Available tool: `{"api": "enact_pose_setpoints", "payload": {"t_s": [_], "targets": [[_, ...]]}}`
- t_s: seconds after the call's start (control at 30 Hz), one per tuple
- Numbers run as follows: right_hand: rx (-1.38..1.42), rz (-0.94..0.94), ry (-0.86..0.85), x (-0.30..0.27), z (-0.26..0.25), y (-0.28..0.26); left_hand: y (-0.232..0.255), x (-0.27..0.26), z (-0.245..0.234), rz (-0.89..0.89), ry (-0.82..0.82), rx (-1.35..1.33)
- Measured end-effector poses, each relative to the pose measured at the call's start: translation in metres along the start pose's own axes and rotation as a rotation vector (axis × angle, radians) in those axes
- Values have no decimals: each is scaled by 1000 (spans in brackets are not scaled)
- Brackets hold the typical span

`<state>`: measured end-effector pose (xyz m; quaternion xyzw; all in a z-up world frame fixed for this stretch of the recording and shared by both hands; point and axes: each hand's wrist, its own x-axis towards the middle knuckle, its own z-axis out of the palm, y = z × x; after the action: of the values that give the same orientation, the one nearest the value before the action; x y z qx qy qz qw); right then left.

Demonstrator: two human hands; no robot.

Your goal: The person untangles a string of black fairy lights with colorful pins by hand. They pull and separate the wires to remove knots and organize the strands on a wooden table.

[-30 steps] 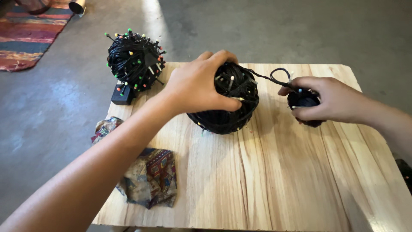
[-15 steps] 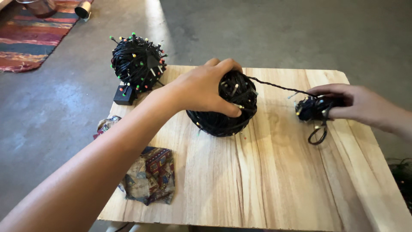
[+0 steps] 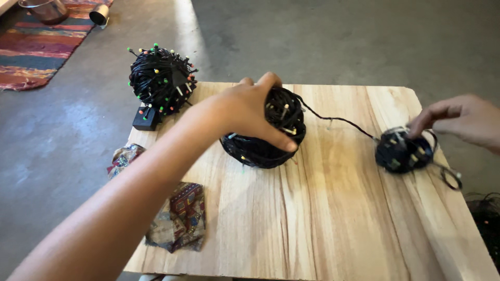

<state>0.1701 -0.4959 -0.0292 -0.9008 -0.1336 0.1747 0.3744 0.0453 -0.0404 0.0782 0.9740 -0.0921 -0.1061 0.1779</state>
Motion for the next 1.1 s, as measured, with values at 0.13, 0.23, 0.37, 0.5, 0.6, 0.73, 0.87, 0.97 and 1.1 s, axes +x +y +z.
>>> {"api": "enact_pose_setpoints", "payload": {"t_s": [0.13, 0.23, 0.37, 0.5, 0.6, 0.73, 0.87, 0.97, 1.1], "targets": [[-42, 27, 101, -7, 19, -33, -10, -5, 1, 61, 7, -35], [-52, -87, 40, -3, 58, -81, -15, -15, 6, 271, 118, -52], [42, -303, -69, -4, 117, -141, -26, -22, 18, 385, 240, -34], [191, -229, -65, -2, 142, -183, -64, -19, 26, 475, 336, -211], [238, -240, 59, -6, 139, -196, -87, -14, 43, 461, 363, -548], [229, -70, 111, -4, 161, -196, -93, -17, 93, 172, 542, -979], [109, -192, 136, -4, 188, -182, -95, -22, 123, 145, 525, -1171], [15, -375, 160, -2, 194, -176, -103, -25, 100, 231, 449, -998], [-59, -289, 189, -6, 197, -177, -95, -29, 32, 636, 612, -342]]}}
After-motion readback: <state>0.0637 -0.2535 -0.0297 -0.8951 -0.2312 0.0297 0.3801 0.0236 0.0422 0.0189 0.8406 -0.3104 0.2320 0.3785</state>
